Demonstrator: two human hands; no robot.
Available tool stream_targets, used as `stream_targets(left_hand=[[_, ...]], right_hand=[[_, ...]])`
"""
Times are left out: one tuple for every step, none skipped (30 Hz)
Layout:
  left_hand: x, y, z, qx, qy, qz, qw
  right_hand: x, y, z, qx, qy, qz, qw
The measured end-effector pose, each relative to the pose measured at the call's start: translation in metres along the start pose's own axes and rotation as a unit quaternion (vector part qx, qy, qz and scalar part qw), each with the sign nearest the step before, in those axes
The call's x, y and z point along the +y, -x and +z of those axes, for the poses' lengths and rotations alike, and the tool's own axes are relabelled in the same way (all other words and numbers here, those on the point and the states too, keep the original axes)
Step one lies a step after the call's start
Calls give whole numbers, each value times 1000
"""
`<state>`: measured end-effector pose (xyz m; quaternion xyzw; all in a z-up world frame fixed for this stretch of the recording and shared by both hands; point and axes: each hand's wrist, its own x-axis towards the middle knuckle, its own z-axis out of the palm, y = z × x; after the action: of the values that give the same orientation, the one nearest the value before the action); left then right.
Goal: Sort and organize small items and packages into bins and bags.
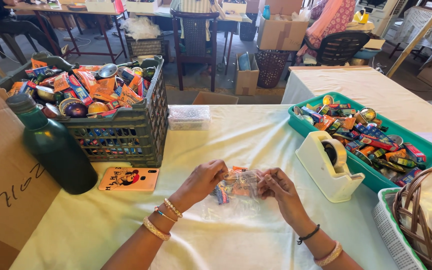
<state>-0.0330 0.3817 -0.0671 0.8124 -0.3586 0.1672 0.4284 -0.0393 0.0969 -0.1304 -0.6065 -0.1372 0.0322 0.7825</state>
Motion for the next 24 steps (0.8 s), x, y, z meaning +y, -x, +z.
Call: stream_targets(left_hand=[[-2, 0, 0, 1, -1, 0, 1000], [-4, 0, 0, 2, 4, -19, 1000], [-6, 1, 0, 4, 9, -39, 999], [-5, 0, -1, 4, 8, -39, 999], [-4, 0, -1, 8, 5, -50, 999], [-3, 0, -1, 11, 2, -62, 998], [-1, 0, -2, 11, 2, -62, 998], [1, 0, -2, 19, 8, -66, 998], [3, -1, -3, 27, 15, -70, 997], [2, 0, -2, 28, 15, -71, 997], [2, 0, -2, 25, 18, -85, 996], [1, 0, -2, 21, 20, -98, 995], [-4, 1, 0, 22, 19, -99, 995], [-9, 2, 2, 8, 32, -88, 996], [-14, 3, 4, -6, 44, -78, 996], [-17, 3, 6, -6, 44, -78, 996], [-19, 4, 7, -17, 58, -64, 996], [-21, 4, 8, -27, 71, -50, 996], [-20, 3, 7, -27, 71, -50, 996], [-18, 3, 5, -24, 78, -41, 996], [-17, 3, 4, -21, 84, -31, 996], [-16, 3, 1, -20, 84, -32, 996], [-15, 3, -2, -15, 34, -46, 998], [-15, 2, -5, -10, -16, -60, 998]], right_hand=[[3, 1, 1, -1, 0, 0, 1000], [6, 3, 3, 0, 13, -17, 1000], [9, 5, 4, 1, 25, -34, 999], [13, 6, 7, 0, 25, -34, 999], [17, 6, 11, -1, 51, -37, 998], [21, 7, 14, -1, 77, -39, 996], [21, 8, 21, -2, 77, -39, 996], [20, 8, 27, 2, 93, -42, 995], [20, 8, 34, 5, 110, -45, 993], [18, 9, 38, 4, 110, -44, 993], [15, 10, 41, 13, 132, -44, 990], [13, 11, 44, 23, 154, -44, 987], [12, 11, 44, 22, 154, -44, 987], [12, 11, 44, 40, 194, -34, 980], [11, 11, 44, 57, 234, -23, 970], [8, 12, 45, 58, 234, -23, 970], [5, 12, 45, 43, 262, -80, 961], [2, 12, 46, 28, 288, -136, 947], [5, 12, 44, 28, 288, -136, 947], [8, 11, 42, 18, 263, -159, 951], [11, 10, 40, 7, 237, -182, 954], [23, 9, 31, 7, 236, -182, 954], [36, 8, 22, 25, 187, -131, 973], [48, 7, 13, 43, 137, -79, 986]])
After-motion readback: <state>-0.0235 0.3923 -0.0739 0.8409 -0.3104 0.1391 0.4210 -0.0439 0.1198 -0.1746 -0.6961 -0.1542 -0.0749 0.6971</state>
